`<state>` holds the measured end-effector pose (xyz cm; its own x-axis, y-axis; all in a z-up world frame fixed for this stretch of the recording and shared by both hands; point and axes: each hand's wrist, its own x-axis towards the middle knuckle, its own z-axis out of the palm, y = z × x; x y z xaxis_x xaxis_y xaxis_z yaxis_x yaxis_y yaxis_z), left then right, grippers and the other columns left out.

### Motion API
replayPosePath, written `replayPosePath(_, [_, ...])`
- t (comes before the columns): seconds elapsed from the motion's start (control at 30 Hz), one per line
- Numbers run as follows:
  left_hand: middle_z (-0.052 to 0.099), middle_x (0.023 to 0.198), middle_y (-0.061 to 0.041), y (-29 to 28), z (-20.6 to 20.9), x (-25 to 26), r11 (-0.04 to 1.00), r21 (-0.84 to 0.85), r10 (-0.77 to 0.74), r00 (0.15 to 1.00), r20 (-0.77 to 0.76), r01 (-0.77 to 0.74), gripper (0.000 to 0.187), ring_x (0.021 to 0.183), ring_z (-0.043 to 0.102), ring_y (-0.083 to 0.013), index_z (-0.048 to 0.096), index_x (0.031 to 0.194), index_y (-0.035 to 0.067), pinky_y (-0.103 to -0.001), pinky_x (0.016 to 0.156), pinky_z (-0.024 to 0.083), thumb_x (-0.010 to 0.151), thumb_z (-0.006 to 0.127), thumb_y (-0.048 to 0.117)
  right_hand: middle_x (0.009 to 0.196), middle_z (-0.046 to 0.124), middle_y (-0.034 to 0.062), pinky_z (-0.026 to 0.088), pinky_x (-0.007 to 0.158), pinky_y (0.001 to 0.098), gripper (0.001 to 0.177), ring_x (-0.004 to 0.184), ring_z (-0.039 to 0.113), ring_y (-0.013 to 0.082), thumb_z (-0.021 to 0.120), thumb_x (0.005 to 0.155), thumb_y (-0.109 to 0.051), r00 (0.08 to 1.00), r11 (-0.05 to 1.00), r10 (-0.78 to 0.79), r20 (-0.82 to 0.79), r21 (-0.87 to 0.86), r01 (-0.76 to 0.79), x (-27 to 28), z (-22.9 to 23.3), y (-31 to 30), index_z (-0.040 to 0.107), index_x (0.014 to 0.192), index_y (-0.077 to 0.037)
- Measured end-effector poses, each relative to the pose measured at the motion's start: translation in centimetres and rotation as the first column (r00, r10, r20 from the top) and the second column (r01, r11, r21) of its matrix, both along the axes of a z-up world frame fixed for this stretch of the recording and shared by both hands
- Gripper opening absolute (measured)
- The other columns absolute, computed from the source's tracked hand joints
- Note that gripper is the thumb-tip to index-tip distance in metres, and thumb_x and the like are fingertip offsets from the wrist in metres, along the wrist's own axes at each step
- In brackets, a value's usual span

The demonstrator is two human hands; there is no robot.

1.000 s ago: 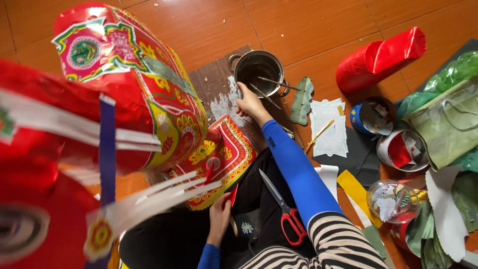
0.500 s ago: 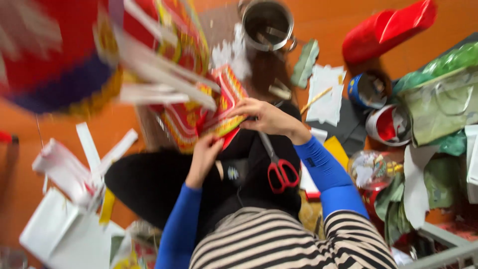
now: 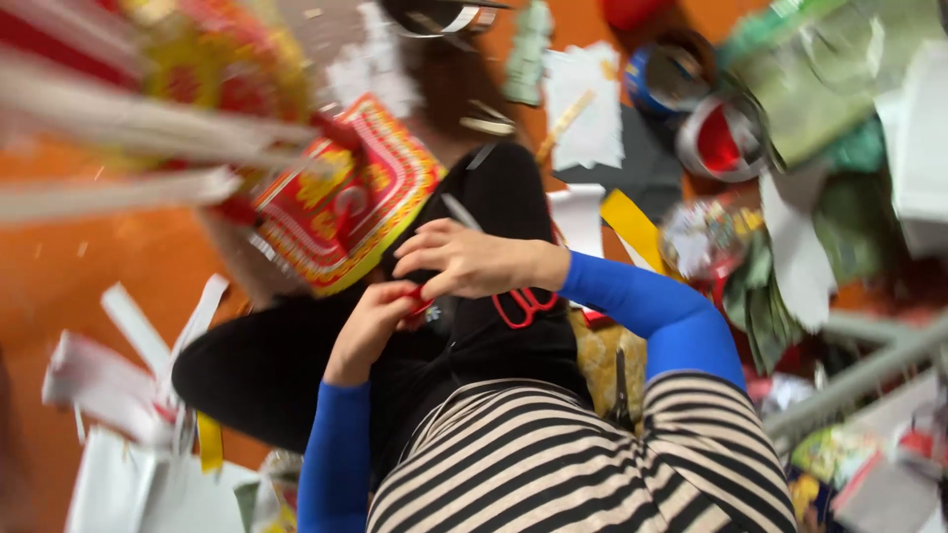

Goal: Assembling and decorating a traditional paper-mache horse using paper, glue, and scissors

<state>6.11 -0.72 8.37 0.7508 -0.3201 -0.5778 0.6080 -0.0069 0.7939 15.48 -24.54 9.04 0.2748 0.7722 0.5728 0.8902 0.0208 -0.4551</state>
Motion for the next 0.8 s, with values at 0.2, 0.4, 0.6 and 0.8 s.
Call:
replayPosePath(0.2, [0.075,0.078,-0.012,1.9,-3.7,-2.2,1.000,-0.026,0.007,0.989,-0.149,-0.011,0.013,0.069,0.069,-0.0178,0.077,0.098,-0.002,-0.026,0.064,0.050,0.089,0.072,0.006,0.143,0.066,-0.0031,0.036,0.119,0.0492,0.025,0.140,0.058,0.0252,0.056,0.114,-0.032,0.997,0.992,-0.068,-0.047,0.100,0.072,-2.0,-1.6,-1.4,0.073,0.097,-0.026])
replayPosePath(0.4, [0.078,0.091,-0.016,3.5,-7.0,-2.5,0.980,-0.200,-0.034,0.980,-0.194,-0.006,0.024,0.075,0.067,-0.0162,0.078,0.116,-0.009,-0.022,0.068,0.050,0.099,0.067,0.004,0.137,0.065,0.0029,0.040,0.118,0.0528,0.012,0.138,0.057,0.0283,0.078,0.092,-0.013,0.957,0.995,-0.103,-0.272,-0.032,0.098,-4.6,-0.1,-2.3,0.076,0.103,-0.016])
replayPosePath(0.6, [0.077,0.086,-0.012,2.5,-5.9,-1.5,0.995,-0.054,-0.097,0.968,-0.230,0.087,0.019,0.072,0.064,-0.0129,0.080,0.111,-0.007,-0.021,0.065,0.045,0.100,0.069,0.004,0.134,0.064,0.0041,0.035,0.124,0.0548,0.009,0.140,0.054,0.0280,0.066,0.099,-0.012,0.936,0.974,-0.224,-0.272,-0.043,0.220,-6.0,0.2,-3.9,0.073,0.094,-0.012])
replayPosePath(0.8, [0.076,0.082,-0.013,2.7,-6.3,-1.5,0.993,-0.052,-0.113,0.963,-0.245,0.103,0.018,0.066,0.061,-0.0116,0.079,0.108,-0.007,-0.019,0.062,0.045,0.099,0.068,0.004,0.134,0.066,0.0034,0.034,0.127,0.0525,0.006,0.141,0.056,0.0263,0.072,0.100,-0.008,0.901,0.940,-0.333,-0.277,-0.024,0.340,-6.6,1.6,-6.5,0.073,0.094,-0.010])
